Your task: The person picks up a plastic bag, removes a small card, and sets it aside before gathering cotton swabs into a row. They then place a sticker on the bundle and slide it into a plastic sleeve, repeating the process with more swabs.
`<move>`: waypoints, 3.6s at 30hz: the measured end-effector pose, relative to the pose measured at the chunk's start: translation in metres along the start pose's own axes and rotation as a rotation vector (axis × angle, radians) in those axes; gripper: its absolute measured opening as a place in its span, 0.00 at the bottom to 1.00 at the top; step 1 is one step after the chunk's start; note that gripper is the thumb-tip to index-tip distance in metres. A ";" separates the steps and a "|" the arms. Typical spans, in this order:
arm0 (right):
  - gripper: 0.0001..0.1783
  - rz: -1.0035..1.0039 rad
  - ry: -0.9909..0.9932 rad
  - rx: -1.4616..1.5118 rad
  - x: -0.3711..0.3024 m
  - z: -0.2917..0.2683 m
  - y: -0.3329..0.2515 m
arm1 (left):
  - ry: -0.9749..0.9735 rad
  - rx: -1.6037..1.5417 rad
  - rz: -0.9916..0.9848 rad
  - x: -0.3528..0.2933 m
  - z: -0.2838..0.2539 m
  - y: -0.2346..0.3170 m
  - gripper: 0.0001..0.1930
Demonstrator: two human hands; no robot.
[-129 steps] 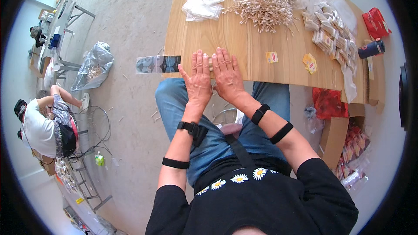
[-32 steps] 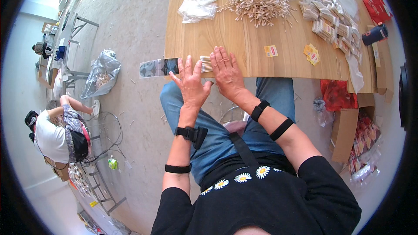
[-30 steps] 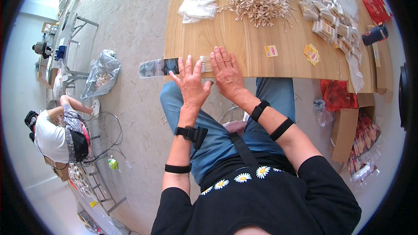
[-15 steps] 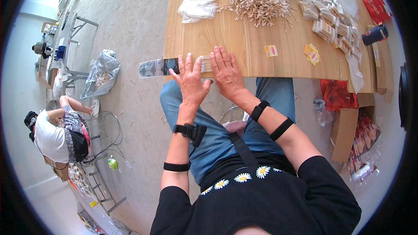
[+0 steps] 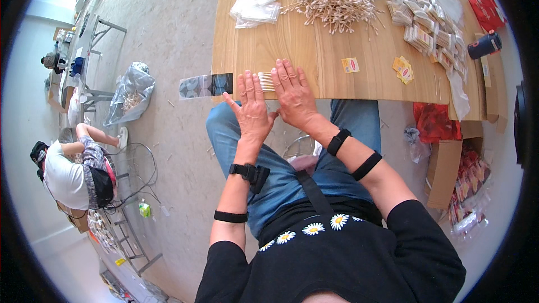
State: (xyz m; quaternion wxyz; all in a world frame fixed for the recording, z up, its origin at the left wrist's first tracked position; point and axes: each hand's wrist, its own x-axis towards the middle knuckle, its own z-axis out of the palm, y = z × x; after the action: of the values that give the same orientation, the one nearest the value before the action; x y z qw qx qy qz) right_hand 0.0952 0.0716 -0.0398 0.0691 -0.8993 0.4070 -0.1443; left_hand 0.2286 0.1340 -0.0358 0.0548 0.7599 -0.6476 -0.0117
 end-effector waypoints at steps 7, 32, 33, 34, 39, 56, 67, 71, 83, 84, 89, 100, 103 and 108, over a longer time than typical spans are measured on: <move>0.52 -0.046 -0.007 -0.032 -0.002 -0.002 0.003 | -0.046 0.044 -0.014 0.001 -0.003 0.002 0.65; 0.48 -0.024 0.033 0.012 0.003 0.011 -0.005 | 0.028 -0.049 -0.007 0.011 0.009 0.000 0.61; 0.48 -0.021 0.051 0.046 0.004 0.010 -0.003 | 0.030 -0.013 0.007 0.012 0.009 0.002 0.61; 0.47 -0.017 0.070 0.080 0.004 0.010 -0.003 | 0.033 0.024 0.021 0.012 0.009 0.003 0.61; 0.47 -0.016 0.042 0.023 0.003 0.011 -0.002 | 0.057 -0.112 -0.119 0.008 0.007 0.001 0.56; 0.48 -0.017 0.093 -0.021 0.005 0.010 -0.001 | 0.097 0.075 0.095 0.012 0.015 0.006 0.58; 0.24 0.435 0.214 0.131 -0.009 -0.066 0.110 | -0.012 -0.039 0.009 0.011 -0.002 0.009 0.58; 0.21 0.487 0.134 0.057 -0.020 -0.065 0.140 | -0.020 -0.043 0.007 0.012 -0.003 0.012 0.58; 0.13 0.543 0.002 0.161 -0.019 -0.065 0.147 | 0.051 -0.233 0.009 -0.024 -0.038 0.018 0.50; 0.11 0.509 0.045 0.163 -0.019 -0.063 0.146 | 0.112 -0.355 0.058 -0.025 -0.040 0.020 0.45; 0.07 0.362 0.115 0.496 -0.021 -0.071 0.099 | -0.059 -0.958 -0.045 -0.025 -0.046 0.040 0.28; 0.15 0.384 -0.272 1.179 -0.028 -0.063 0.018 | -0.173 -1.796 -0.404 -0.027 -0.036 0.027 0.04; 0.14 0.522 -0.297 1.399 -0.026 -0.059 0.014 | -0.158 -1.843 -0.456 -0.025 -0.041 0.030 0.05; 0.09 0.580 -0.149 1.422 -0.012 -0.054 0.005 | -0.044 -1.792 -0.363 -0.018 -0.035 0.026 0.10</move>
State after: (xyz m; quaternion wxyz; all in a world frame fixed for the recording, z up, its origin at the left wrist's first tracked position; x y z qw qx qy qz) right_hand 0.0673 0.0767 0.0079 0.6927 -0.5033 0.4300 -0.2862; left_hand 0.2030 0.1498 0.0010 0.6093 0.5225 -0.2677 -0.5330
